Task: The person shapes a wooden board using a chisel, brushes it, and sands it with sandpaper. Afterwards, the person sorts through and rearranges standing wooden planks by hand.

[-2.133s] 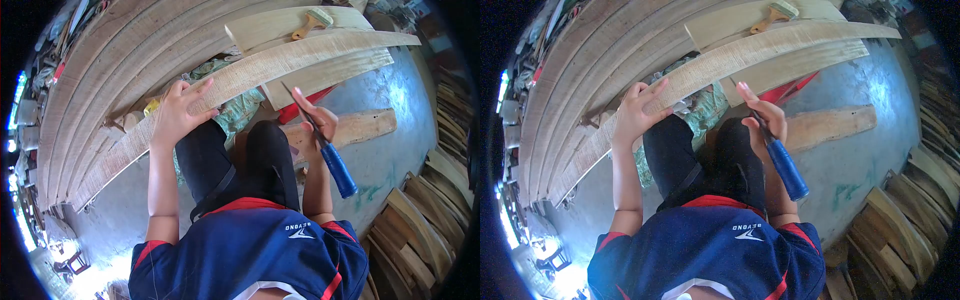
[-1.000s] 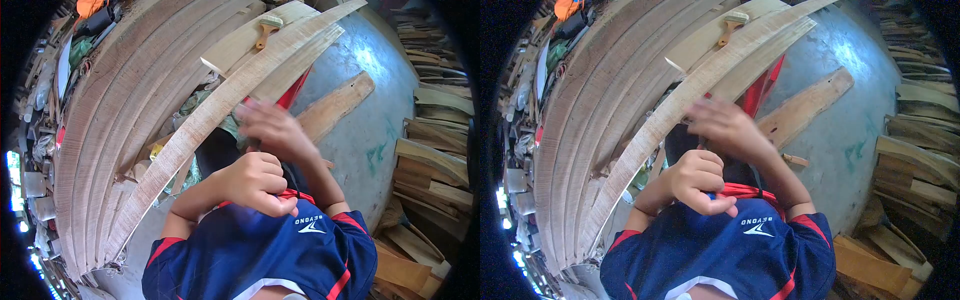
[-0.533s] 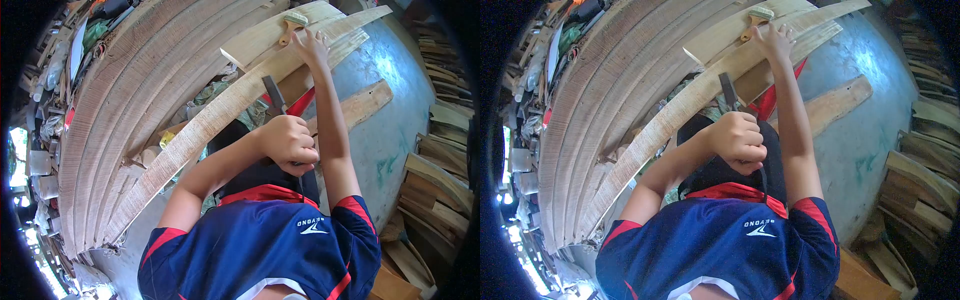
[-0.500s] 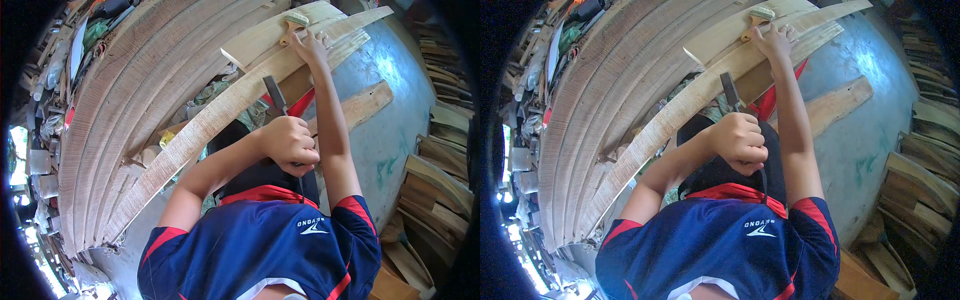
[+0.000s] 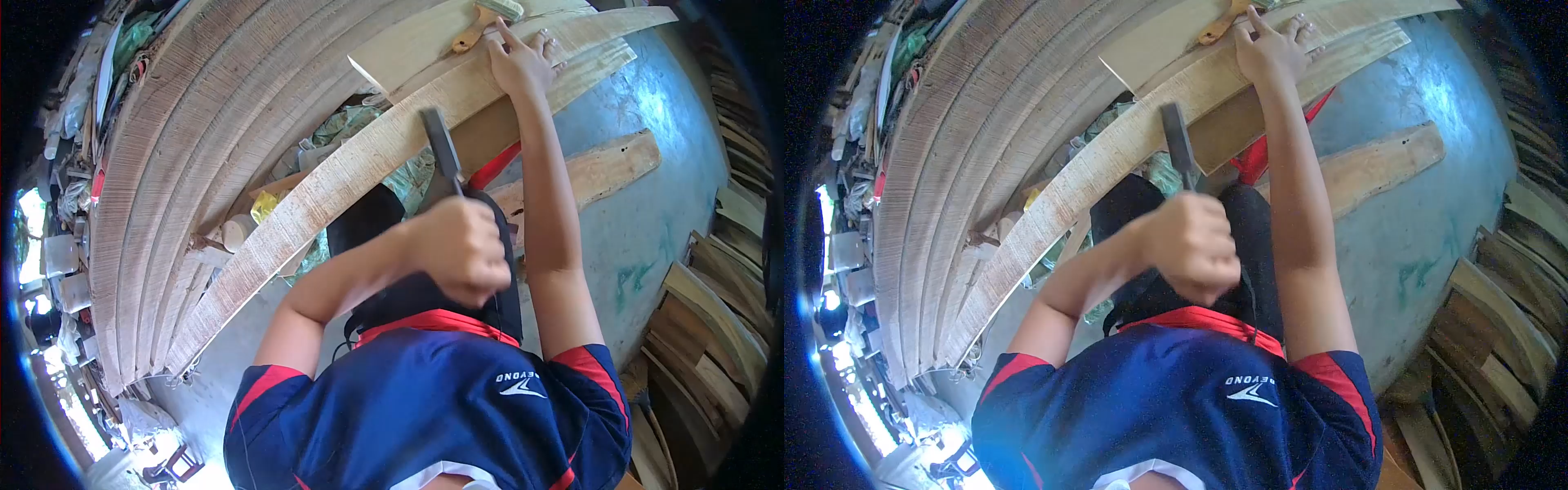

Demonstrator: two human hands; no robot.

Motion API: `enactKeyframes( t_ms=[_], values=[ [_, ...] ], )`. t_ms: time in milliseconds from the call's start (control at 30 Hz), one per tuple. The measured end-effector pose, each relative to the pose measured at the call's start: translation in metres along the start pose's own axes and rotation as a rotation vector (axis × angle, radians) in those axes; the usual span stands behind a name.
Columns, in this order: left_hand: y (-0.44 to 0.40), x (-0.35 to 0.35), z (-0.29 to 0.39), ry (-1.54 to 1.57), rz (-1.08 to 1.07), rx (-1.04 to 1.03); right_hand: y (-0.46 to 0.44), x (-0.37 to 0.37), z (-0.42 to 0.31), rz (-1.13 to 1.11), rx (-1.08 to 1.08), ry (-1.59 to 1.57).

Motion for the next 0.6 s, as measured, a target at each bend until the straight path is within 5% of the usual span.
enactKeyframes(
  t_ms=[200,267,300,367,600],
  values=[
    [-0.004,0.000,-0.007,-0.027,0.036,0.054,0.004,0.015,0.003,-0.040,-0.009,0.039],
    [-0.012,0.001,-0.001,-0.001,0.124,0.019,0.018,0.048,-0.021,-0.232,0.179,-0.935],
    [-0.012,-0.009,0.010,0.006,0.093,-0.007,0.016,0.042,-0.029,-0.240,0.179,-0.939],
    [-0.009,-0.007,0.003,0.004,0.080,0.000,0.010,0.028,-0.017,-0.134,-0.111,-0.095],
    [-0.018,-0.011,-0.002,-0.017,0.103,0.049,0.009,0.031,-0.023,-0.140,-0.106,-0.063]
  ],
)
Point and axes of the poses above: each hand's wrist, its own y-axis away from the middle knuckle, its own x-axis out of the back of the hand, z = x × y, the point moved 10 cm from there along -y, towards the middle knuckle, and after that the axes turned 4 degrees about -y, right-handed, at the moved point
